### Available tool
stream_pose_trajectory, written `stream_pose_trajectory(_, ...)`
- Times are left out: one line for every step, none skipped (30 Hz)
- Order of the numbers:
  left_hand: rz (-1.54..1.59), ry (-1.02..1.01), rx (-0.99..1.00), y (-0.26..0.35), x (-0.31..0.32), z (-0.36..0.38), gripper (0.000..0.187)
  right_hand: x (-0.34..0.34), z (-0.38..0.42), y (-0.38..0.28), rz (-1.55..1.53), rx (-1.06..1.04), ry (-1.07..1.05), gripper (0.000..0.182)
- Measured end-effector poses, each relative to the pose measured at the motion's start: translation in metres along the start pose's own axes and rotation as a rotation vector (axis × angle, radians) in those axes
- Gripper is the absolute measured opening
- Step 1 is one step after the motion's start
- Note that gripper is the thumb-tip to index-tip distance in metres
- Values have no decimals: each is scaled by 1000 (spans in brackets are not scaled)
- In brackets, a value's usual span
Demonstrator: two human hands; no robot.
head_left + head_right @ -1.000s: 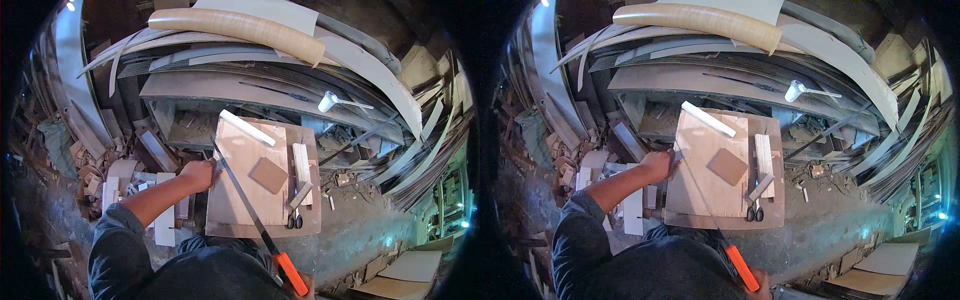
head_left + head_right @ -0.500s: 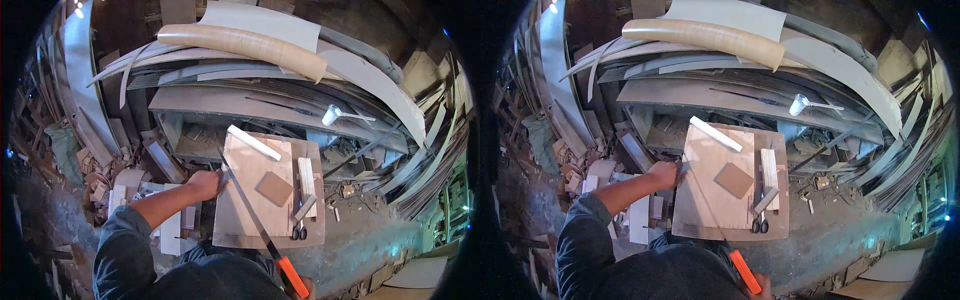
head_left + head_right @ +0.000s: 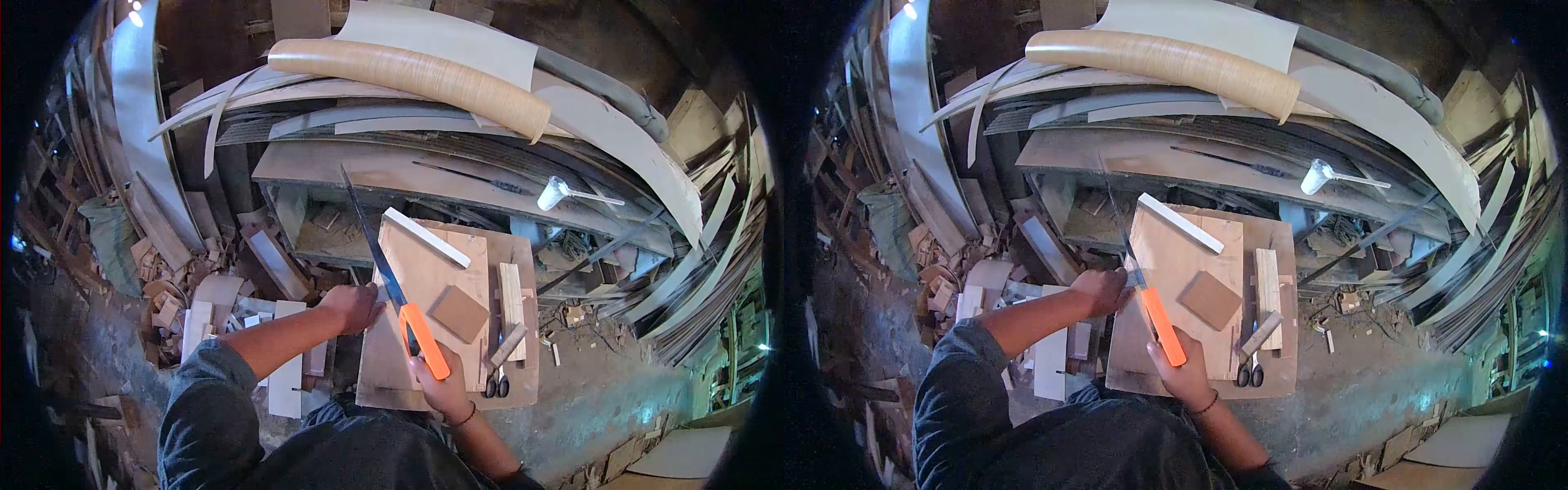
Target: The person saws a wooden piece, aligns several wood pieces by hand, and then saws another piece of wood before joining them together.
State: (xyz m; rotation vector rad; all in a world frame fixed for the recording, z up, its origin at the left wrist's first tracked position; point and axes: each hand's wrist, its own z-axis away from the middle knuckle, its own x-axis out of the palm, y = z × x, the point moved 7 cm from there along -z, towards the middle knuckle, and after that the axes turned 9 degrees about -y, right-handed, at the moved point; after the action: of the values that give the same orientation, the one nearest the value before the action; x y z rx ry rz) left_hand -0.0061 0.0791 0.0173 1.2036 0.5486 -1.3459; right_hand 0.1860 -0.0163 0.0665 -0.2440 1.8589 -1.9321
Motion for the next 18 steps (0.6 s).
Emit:
stream_pose_trajectory(-4,0,-4,0,1,-1,44,1,-1,2,-4,21,-7,13)
stream_pose_trajectory(-1,-7,3,-1,2,0,44,1,4,2,16,14,-3,14)
stream_pose_trajectory(3,-15,11,1,-2,2,44,0,19,0,36,9,1,15)
stream_pose_trajectory(8,-22,17,3,-3,3,44,-3,36,0,58,4,4,17)
stream_pose_trajectory(-9,-23,7,2,-2,3,44,-6,56,3,158,15,-36,18)
stream_pose_trajectory(-27,-26,-2,1,-1,2,43,-13,87,14,257,28,-73,20)
stream_pose_trajectory(-43,-27,-11,2,1,1,42,-27,159,86,1,181,-31,29)
stream_pose_trajectory(-42,-23,7,1,2,0,42,-41,233,157,-297,320,65,41)
stream_pose_trajectory(-40,-17,24,-4,2,0,42,-54,309,227,-562,437,204,53)
stream_pose_trajectory(-30,-12,40,-3,6,-2,42,-66,343,154,-1122,765,372,65)
stream_pose_trajectory(-27,-8,31,-2,6,-2,43,-76,343,120,-547,511,255,65)
stream_pose_trajectory(-27,-6,25,0,3,0,44,-71,341,88,17,245,129,65)
stream_pose_trajectory(-31,-2,19,2,1,0,44,-69,343,94,-187,311,119,62)
stream_pose_trajectory(-30,-11,14,3,1,0,45,-68,341,99,-394,371,107,61)
stream_pose_trajectory(-31,-18,8,3,0,0,45,-64,336,102,-602,425,94,62)
stream_pose_trajectory(-32,-25,2,2,0,0,46,-64,325,92,-469,354,50,67)
stream_pose_trajectory(-42,-29,10,2,0,0,46,-63,312,80,-335,284,6,71)
stream_pose_trajectory(-52,-31,18,1,1,-2,47,-62,302,70,-200,212,-36,77)
